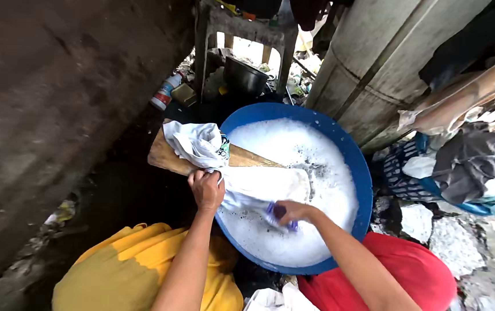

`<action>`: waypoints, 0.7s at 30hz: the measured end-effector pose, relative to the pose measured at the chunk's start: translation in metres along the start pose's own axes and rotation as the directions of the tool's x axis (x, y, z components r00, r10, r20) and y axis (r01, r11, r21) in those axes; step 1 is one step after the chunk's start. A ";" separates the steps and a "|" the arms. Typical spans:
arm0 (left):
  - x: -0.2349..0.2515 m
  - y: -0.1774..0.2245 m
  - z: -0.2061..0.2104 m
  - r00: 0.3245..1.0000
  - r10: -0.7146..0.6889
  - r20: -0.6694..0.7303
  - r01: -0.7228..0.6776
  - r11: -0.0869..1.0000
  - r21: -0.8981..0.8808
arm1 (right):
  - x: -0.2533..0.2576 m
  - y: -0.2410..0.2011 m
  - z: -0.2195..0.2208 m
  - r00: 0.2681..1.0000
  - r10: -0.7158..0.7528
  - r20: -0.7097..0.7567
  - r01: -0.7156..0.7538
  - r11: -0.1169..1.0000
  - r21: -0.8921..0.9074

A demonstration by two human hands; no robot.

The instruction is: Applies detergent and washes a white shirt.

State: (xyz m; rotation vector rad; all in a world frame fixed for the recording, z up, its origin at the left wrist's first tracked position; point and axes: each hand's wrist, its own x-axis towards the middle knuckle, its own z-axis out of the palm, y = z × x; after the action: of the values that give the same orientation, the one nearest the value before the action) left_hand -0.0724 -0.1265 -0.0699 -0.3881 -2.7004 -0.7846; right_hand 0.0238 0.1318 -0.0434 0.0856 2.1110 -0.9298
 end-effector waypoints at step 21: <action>0.000 0.001 -0.003 0.999 0.039 -0.025 -0.039 0.999 0.019 | 0.060 -0.135 0.032 0.752 -0.070 -0.655 0.248 0.951 0.183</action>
State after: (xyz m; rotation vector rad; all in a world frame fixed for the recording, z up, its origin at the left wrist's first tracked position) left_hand -0.0715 -0.1269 -0.0672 -0.4225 -2.6666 -0.7480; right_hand -0.0437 -0.0010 -0.0187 0.4197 2.6384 -1.4383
